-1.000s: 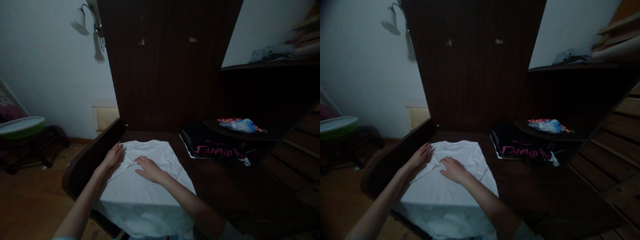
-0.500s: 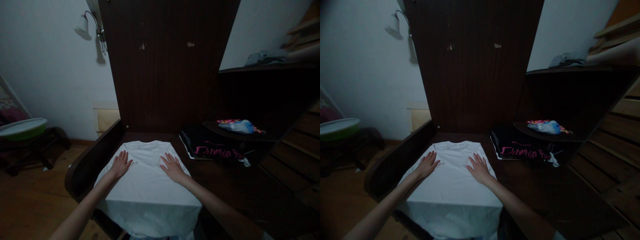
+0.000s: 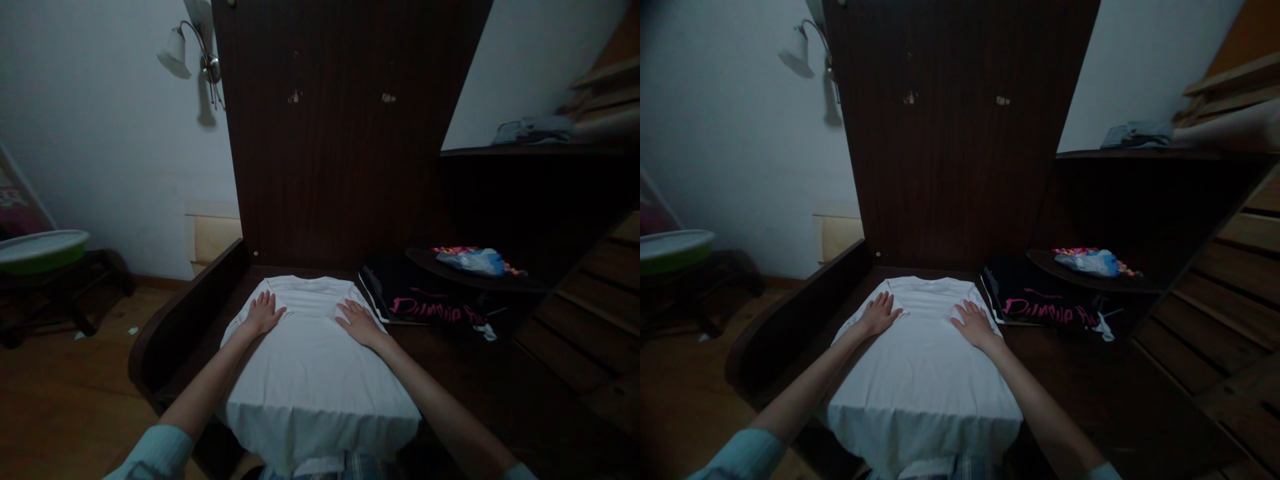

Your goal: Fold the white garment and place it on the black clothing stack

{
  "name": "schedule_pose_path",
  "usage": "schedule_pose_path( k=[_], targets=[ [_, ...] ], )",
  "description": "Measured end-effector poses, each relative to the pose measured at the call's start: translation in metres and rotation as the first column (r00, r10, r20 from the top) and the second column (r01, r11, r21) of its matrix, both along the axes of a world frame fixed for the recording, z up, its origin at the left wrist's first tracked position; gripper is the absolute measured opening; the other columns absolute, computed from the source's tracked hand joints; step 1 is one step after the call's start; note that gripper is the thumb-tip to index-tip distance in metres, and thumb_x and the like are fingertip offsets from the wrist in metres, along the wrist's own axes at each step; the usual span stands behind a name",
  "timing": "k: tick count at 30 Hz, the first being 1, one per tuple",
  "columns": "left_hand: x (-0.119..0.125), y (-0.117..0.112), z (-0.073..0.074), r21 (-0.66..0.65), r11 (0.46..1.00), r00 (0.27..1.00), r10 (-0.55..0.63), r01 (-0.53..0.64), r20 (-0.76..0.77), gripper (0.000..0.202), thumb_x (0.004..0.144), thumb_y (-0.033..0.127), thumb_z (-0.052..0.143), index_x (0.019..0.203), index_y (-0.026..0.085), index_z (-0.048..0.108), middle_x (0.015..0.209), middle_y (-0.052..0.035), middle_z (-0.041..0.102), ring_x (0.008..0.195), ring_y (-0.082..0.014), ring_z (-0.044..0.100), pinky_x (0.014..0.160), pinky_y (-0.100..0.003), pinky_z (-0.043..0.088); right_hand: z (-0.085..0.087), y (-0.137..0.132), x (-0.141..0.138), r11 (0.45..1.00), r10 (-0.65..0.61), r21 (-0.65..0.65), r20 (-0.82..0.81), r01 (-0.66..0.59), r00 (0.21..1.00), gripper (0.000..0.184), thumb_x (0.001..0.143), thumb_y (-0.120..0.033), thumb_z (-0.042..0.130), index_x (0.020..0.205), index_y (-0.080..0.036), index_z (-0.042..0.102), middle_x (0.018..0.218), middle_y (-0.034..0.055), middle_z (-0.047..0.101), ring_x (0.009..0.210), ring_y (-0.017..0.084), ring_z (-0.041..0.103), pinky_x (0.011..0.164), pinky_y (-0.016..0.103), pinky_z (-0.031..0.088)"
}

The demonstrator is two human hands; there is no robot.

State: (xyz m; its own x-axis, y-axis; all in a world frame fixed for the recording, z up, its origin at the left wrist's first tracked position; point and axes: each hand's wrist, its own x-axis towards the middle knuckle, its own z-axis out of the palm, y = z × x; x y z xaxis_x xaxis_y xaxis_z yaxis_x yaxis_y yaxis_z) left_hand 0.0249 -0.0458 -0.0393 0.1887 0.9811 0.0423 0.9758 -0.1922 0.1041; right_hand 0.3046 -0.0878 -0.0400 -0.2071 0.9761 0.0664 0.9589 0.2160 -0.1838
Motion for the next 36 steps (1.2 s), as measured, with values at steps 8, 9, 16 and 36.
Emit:
schedule_pose_path(
  k=[8,9,16,36],
  targets=[
    [0.035,0.023,0.024,0.22,0.973,0.993,-0.091,0.074,0.07,0.037,0.089,0.037,0.029,0.101,0.013,0.055,0.109,-0.0137,0.056,0.105,-0.0225,0.049,0.089,-0.033,0.037,0.013,0.05,-0.036,0.947,0.041,0.322,-0.181,0.02,0.983,0.035,0.089,-0.023,0.03,0.112,-0.011,0.054,0.115,0.0094,0.057,0.107,0.017,0.048,0.094,0.027,0.032],
    [0.041,0.025,0.023,0.226,0.971,0.993,-0.095,0.079,0.065,0.035,0.089,0.034,0.031,0.101,0.012,0.055,0.107,-0.0131,0.057,0.103,-0.0217,0.05,0.089,-0.032,0.037,0.011,0.056,-0.039,0.953,0.041,0.302,-0.172,0.014,0.984,0.034,0.089,-0.023,0.032,0.112,-0.011,0.054,0.114,0.0096,0.057,0.107,0.017,0.048,0.093,0.027,0.033],
    [0.048,0.035,-0.003,0.163,0.984,0.997,-0.073,0.066,0.039,0.041,0.088,0.033,0.032,0.121,0.012,0.045,0.131,-0.0137,0.042,0.121,-0.0255,0.036,0.097,-0.04,0.03,-0.007,0.064,-0.042,0.987,-0.002,0.158,-0.085,0.015,0.996,0.04,0.087,-0.03,0.035,0.12,-0.011,0.05,0.13,0.0117,0.045,0.12,0.021,0.037,0.099,0.033,0.027],
    [-0.085,-0.008,0.007,0.146,0.988,0.971,-0.073,0.04,0.229,0.058,0.083,0.048,0.029,0.122,0.008,0.042,0.127,-0.0144,0.046,0.118,-0.0236,0.041,0.1,-0.034,0.03,0.005,0.029,-0.116,0.902,0.428,0.183,-0.249,-0.392,0.869,0.044,0.084,-0.031,0.044,0.125,-0.018,0.045,0.137,0.0089,0.035,0.128,0.019,0.027,0.104,0.037,0.019]
  ],
)
